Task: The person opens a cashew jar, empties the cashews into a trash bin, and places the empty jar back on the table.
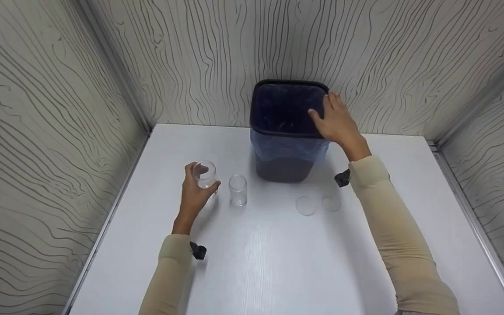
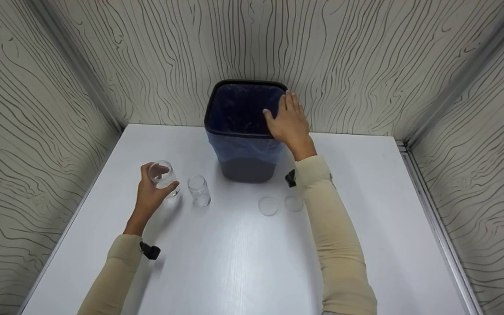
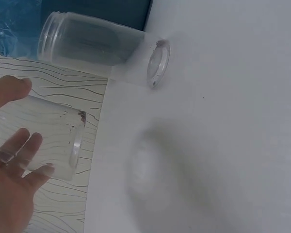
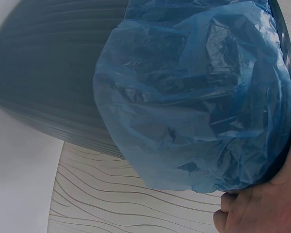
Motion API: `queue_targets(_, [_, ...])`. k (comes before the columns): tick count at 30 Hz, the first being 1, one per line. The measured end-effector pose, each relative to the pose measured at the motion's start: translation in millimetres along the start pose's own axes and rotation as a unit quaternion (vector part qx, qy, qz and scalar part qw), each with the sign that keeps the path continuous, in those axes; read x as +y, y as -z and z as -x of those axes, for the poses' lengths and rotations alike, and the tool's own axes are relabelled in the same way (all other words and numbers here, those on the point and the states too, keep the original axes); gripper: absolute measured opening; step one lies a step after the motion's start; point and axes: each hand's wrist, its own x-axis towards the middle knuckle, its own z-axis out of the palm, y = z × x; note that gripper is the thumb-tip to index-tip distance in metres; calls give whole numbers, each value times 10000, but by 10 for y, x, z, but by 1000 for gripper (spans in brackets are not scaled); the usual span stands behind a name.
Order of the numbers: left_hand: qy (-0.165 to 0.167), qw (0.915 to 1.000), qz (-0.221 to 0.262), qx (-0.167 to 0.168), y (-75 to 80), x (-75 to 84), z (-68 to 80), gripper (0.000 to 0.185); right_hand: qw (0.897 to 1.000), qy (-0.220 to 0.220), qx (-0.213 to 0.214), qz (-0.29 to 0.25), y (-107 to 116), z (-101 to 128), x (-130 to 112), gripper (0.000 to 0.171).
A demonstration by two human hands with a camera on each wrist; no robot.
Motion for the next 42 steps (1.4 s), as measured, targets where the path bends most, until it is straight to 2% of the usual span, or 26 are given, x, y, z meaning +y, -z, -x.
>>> queue_targets(13, [229,9997,-59,-33,-24,-154,30,81,10000,42,72,-20,1,-4,-16,83])
queue_targets(29, [292,9996,3,-43,-57,-345,68,81,10000,-13,42,-29,-4,6,-11,83])
queue_targets(42, [439,9989,21,-145,-109,-415,50,83,9999,43,120,-23,-13,13,-3,83])
